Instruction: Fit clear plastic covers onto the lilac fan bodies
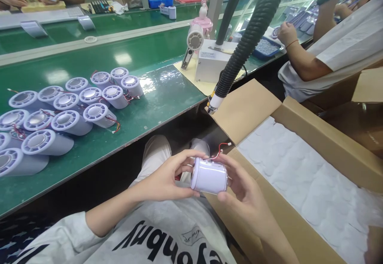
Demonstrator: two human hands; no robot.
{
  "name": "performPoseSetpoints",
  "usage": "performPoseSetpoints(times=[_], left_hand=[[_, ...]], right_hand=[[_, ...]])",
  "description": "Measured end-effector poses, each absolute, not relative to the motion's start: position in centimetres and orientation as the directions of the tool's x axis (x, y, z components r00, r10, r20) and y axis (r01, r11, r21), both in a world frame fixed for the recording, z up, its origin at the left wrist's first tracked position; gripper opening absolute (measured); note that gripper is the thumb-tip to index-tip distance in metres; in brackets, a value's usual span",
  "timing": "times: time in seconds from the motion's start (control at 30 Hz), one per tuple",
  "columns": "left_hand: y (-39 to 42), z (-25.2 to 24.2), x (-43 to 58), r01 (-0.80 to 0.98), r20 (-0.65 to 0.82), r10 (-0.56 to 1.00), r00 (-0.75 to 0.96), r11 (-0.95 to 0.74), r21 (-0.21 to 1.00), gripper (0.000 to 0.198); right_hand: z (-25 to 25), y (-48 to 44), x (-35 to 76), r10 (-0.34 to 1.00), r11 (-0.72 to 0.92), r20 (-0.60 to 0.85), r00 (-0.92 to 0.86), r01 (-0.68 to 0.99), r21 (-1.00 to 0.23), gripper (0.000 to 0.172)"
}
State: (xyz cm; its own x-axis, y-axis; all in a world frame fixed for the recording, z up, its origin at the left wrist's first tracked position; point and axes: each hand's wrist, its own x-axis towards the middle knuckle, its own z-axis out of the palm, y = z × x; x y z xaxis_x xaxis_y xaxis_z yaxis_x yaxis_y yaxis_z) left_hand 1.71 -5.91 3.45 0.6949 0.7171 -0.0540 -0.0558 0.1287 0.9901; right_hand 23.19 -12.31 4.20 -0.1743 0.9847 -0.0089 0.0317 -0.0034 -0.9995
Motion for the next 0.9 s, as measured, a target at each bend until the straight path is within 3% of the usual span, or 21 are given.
performPoseSetpoints(times=[0.07,0.2,0.47,0.57,0.7,0.8,0.9], left_hand=[[-6.1,3.4,1.6,-0.058,-0.021,0.722,0.691,0.085,0.995,0.067],[-6.2,3.2,1.5,-0.083,0.048,0.716,0.696,0.014,0.996,0.069],[-6.0,3.1,1.5,-0.123,0.013,0.673,0.739,0.116,0.986,0.081],[-5.9,2.9,1.3,-0.086,0.030,0.685,0.728,0.048,0.995,0.084],[-5.9,2.7,1.1,0.011,0.091,0.698,0.710,-0.140,0.990,0.065],[-6.3,2.8,1.4,0.019,0.003,0.728,0.686,-0.022,1.000,0.063],[-6.8,2.9,1.7,-0.006,-0.126,0.731,0.671,0.175,0.985,0.065]], right_hand=[[4.3,-12.3,23.2,0.984,0.009,0.004,-0.179,0.030,-0.999,0.053],[4.1,-12.7,23.2,0.987,0.109,0.100,-0.128,0.068,-0.992,0.057],[3.5,-12.7,23.2,0.979,0.186,0.171,-0.111,0.144,-0.972,0.054],[3.5,-12.5,22.9,0.996,0.047,0.044,-0.077,0.042,-0.998,0.051],[3.3,-12.3,22.6,0.976,-0.191,-0.178,-0.126,-0.102,-0.976,0.041],[3.2,-12.4,22.7,0.944,-0.275,-0.254,-0.210,-0.078,-0.958,0.049],[3.4,-12.8,23.2,0.968,-0.159,-0.163,-0.192,0.040,-0.987,0.059]])
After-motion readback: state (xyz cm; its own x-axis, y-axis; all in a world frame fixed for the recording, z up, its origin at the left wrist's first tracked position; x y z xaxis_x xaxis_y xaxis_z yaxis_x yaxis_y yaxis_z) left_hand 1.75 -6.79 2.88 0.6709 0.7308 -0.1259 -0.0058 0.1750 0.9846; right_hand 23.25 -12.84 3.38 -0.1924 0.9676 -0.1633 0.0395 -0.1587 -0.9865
